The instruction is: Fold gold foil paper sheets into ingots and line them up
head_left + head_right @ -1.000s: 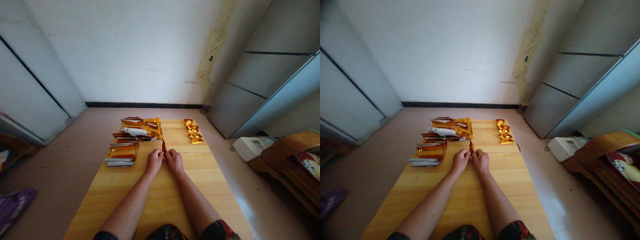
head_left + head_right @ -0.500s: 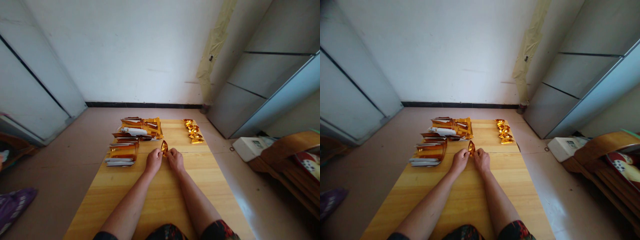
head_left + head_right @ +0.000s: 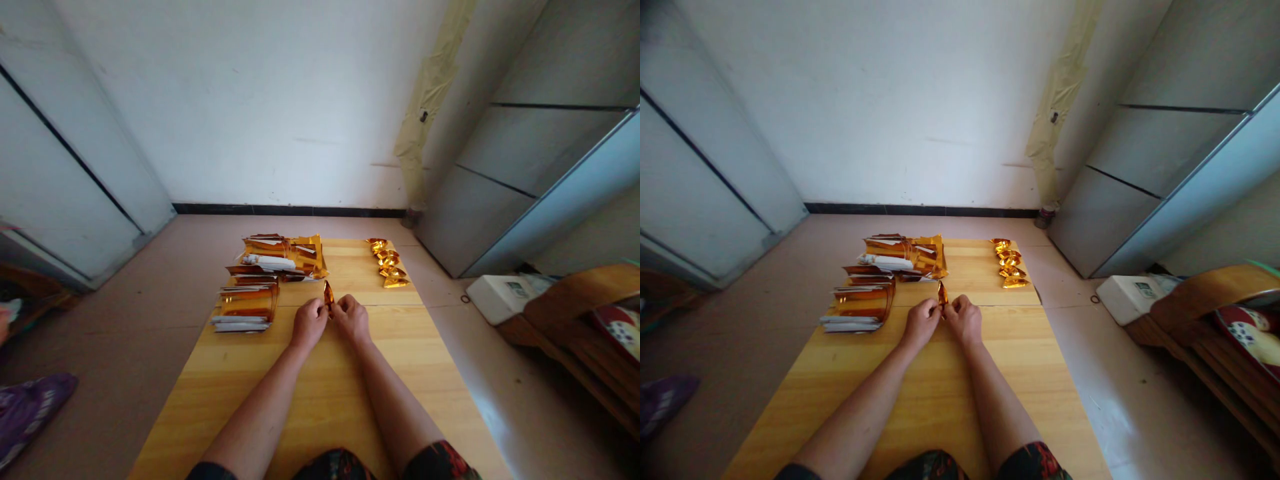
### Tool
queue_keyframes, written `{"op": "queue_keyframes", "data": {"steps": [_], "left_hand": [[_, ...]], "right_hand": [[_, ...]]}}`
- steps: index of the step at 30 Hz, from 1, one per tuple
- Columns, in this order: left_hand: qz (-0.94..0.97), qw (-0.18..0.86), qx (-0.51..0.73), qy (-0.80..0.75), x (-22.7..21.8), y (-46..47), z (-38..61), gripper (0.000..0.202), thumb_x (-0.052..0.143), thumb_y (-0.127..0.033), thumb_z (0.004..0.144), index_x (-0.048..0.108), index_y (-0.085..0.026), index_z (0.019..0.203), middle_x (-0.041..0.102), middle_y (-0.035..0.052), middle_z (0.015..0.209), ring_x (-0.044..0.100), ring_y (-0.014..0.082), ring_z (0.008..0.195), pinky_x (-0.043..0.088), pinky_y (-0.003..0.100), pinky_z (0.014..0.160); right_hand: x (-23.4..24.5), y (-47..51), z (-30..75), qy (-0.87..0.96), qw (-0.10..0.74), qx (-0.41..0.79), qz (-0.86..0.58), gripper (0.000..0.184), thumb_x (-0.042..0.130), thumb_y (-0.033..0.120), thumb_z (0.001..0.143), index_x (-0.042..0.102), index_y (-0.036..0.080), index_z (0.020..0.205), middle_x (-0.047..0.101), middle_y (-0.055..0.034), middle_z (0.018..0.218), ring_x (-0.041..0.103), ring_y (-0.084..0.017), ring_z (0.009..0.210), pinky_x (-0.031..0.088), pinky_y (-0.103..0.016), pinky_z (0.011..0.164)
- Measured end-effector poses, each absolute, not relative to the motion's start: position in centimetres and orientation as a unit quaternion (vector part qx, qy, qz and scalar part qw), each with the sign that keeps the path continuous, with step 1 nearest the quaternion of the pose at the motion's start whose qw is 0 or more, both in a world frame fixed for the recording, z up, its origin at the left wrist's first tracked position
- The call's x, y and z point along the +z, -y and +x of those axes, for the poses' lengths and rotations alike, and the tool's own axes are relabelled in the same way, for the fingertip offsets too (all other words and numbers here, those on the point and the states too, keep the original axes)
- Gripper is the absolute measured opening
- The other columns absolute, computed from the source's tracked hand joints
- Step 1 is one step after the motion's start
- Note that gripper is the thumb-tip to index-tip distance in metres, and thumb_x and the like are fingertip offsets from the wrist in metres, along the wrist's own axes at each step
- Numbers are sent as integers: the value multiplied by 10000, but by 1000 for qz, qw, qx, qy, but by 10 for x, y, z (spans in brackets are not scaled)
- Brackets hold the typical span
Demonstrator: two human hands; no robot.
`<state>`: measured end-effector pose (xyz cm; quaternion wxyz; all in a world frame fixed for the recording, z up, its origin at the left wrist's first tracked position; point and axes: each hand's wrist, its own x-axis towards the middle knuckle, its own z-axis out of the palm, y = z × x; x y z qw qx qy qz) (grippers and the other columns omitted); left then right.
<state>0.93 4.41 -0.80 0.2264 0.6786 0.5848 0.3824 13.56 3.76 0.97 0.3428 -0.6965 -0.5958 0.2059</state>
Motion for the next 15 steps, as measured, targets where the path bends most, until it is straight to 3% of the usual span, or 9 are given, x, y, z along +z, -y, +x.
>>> {"op": "queue_keyframes", "data": {"steps": [8,15], "left_hand": [[707,220,363,-566,-1,-37,10,166,473,-189,780,519,-186,621,546,-7,625,479,118,598,322,223,583],[704,274,378,-535,-3,-38,5,193,444,-197,790,503,-183,607,518,-26,611,473,107,606,323,205,576]], "right_hand": [[10,-44,138,573,405,245,-669,190,502,367,745,610,211,726,612,28,630,532,-122,584,353,-205,551],[6,-48,141,565,409,265,-666,241,427,353,780,543,209,625,566,38,586,492,-115,571,329,-202,540]]}}
